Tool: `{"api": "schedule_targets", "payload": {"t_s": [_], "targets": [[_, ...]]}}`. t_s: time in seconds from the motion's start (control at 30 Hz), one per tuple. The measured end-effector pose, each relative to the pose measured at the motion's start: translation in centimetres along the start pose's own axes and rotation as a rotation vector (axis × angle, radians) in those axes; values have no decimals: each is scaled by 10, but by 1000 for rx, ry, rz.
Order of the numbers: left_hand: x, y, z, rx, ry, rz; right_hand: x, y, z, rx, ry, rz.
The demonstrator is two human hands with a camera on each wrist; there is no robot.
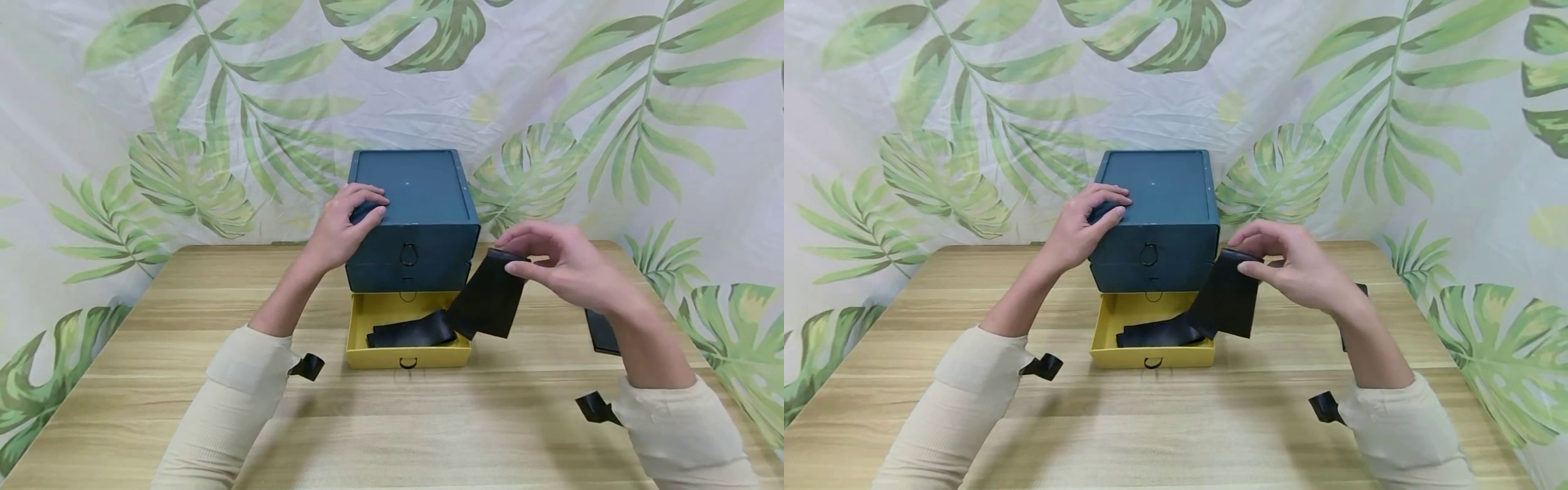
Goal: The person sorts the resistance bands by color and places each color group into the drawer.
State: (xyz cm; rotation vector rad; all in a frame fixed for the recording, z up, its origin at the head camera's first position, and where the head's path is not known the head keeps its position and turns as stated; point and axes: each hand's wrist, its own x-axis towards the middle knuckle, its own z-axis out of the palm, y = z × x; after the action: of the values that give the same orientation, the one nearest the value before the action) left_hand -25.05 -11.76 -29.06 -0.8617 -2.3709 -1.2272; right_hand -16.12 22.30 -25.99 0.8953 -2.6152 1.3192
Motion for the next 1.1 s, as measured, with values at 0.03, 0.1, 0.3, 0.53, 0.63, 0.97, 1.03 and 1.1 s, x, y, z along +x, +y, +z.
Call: {"api": "schedule_targets", "payload": {"t_s": [0.03, 0.1, 0.3, 0.53, 0.63, 0.97, 1.03, 1.1], "targets": [[0, 0, 0, 0, 0, 2, 1, -2, 3, 25, 1, -5], [0, 0, 0, 3, 3, 7, 3, -5, 9, 66, -2, -7], [0, 0, 0, 10, 8, 17, 13, -7, 30, 141, -46, -7], [0, 0, 0, 19, 3, 7, 28, -10, 57, 130, -72, -80], [1, -1, 0, 24, 6, 3, 34, -16, 67, 106, -66, -112], [1, 0, 1, 30, 6, 11, 51, -33, 92, 48, -45, -91], [0, 0, 1, 30, 9, 12, 53, -35, 99, 21, -40, -78], [0, 0, 1, 29, 10, 13, 54, -39, 105, -3, -34, -69]]}}
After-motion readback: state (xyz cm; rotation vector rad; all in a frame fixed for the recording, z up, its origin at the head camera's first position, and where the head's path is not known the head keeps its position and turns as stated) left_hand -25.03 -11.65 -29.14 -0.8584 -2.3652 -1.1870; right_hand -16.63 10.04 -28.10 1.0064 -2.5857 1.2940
